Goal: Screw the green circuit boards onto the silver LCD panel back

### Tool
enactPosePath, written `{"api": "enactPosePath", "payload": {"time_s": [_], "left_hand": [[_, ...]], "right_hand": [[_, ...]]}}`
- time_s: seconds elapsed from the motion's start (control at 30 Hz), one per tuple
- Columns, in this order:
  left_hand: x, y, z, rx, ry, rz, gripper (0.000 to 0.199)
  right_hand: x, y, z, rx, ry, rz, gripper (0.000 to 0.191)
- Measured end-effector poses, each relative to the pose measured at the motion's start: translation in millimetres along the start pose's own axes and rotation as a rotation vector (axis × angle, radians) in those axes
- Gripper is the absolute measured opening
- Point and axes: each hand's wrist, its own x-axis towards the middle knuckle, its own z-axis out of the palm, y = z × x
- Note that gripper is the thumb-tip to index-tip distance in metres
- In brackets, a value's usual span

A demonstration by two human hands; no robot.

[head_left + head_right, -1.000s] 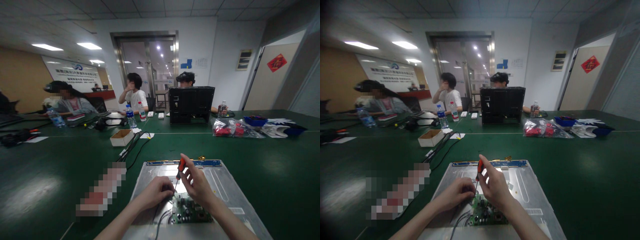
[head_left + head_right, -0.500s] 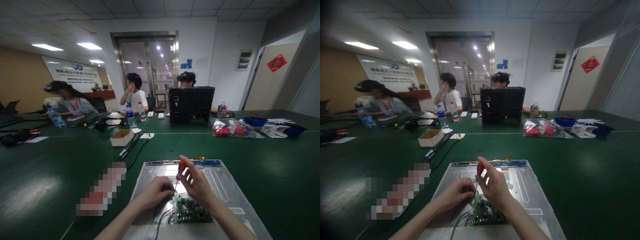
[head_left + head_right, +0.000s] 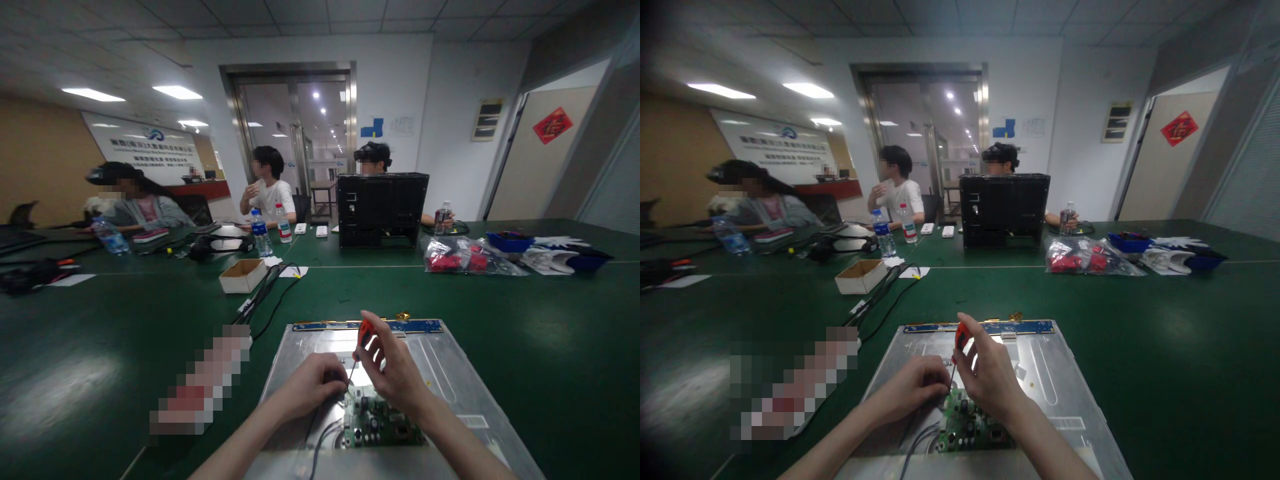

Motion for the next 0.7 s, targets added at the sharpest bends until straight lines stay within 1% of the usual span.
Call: {"api": "enactPosePath", "payload": {"time_s": [0.2, 0.43, 0.7], "left_hand": [[-0.3, 1.2, -0.3, -0.003, -0.002, -0.010, 0.009], [-0.4, 1.1, 0.5, -0.026, 0.017, 0.003, 0.010], [-0.9, 2.7, -0.2, -0.005, 0.014, -0.008, 0.010]], "right_hand": [[0.2, 1.8, 1.3, -0.019, 0.027, -0.016, 0.057], [1.8, -3.2, -1.0, -0.012, -0.005, 0.016, 0.057], [2.4, -4.1, -3.1, -0.037, -0.011, 0.008, 0.056]]}}
